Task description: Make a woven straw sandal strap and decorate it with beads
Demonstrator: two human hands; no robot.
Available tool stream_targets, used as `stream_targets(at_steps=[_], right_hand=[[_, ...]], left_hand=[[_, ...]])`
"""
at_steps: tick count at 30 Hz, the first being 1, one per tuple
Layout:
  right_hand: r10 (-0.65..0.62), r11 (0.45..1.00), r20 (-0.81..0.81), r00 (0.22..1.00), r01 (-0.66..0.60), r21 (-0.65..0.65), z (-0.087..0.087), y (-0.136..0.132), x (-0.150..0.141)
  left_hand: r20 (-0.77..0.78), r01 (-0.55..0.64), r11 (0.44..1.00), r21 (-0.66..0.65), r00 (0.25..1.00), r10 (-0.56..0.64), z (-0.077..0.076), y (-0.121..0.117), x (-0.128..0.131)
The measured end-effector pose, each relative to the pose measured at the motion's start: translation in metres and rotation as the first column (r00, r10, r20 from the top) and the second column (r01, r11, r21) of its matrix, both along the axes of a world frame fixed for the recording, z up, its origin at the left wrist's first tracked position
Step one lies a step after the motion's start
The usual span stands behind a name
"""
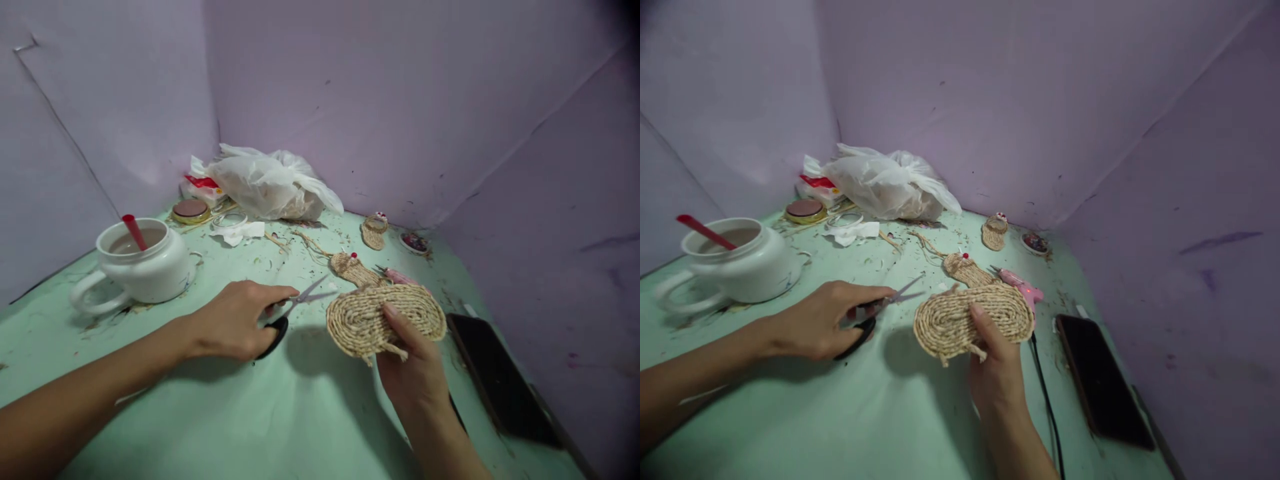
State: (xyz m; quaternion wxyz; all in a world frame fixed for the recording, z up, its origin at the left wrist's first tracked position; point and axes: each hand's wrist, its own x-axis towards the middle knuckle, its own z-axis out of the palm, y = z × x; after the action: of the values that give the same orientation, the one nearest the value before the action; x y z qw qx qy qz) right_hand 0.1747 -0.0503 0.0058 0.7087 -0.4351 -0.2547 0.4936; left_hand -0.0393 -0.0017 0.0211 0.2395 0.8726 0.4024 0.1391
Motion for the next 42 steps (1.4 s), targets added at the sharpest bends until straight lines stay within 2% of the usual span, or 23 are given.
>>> stream_targets(at_steps=[5,10,16,20,26,31,37,42], right_hand=[[0.044,0.999,0.014,0.999,-0.043,-0.02,-0.004,0.004,0.003],[0.114,0.99,0.026,0.993,-0.111,-0.089,-0.012,-0.001,-0.002],[0.177,0.984,0.141,0.974,-0.173,-0.037,-0.014,-0.008,-0.016],[0.193,0.981,0.2,0.961,-0.186,-0.054,-0.017,-0.012,-0.018],[0.225,0.972,0.13,0.966,-0.214,-0.092,-0.019,-0.016,-0.018],[0.221,0.972,0.085,0.972,-0.213,-0.095,-0.019,-0.016,-0.018],[0.203,0.977,0.08,0.976,-0.197,-0.082,-0.019,-0.015,-0.018],[0.17,0.983,0.183,0.968,-0.152,-0.107,-0.018,-0.019,-0.02]], left_hand=[[0.017,-0.065,0.998,0.008,0.998,0.065,-0.004,0.006,-0.003],[-0.028,-0.014,0.992,0.128,0.999,0.018,-0.006,-0.005,0.001],[-0.082,0.021,0.979,0.202,0.997,-0.005,-0.014,-0.014,0.005],[-0.06,0.031,0.98,0.196,0.998,-0.019,-0.018,-0.015,0.006],[-0.018,0.039,0.984,0.172,0.999,-0.037,-0.023,-0.016,0.007],[0.012,0.07,0.987,0.145,0.997,-0.073,-0.018,-0.016,0.008],[-0.063,0.105,0.99,0.093,0.993,-0.1,-0.008,-0.015,0.009],[-0.114,0.072,0.989,0.127,0.992,-0.058,-0.008,-0.017,0.008]])
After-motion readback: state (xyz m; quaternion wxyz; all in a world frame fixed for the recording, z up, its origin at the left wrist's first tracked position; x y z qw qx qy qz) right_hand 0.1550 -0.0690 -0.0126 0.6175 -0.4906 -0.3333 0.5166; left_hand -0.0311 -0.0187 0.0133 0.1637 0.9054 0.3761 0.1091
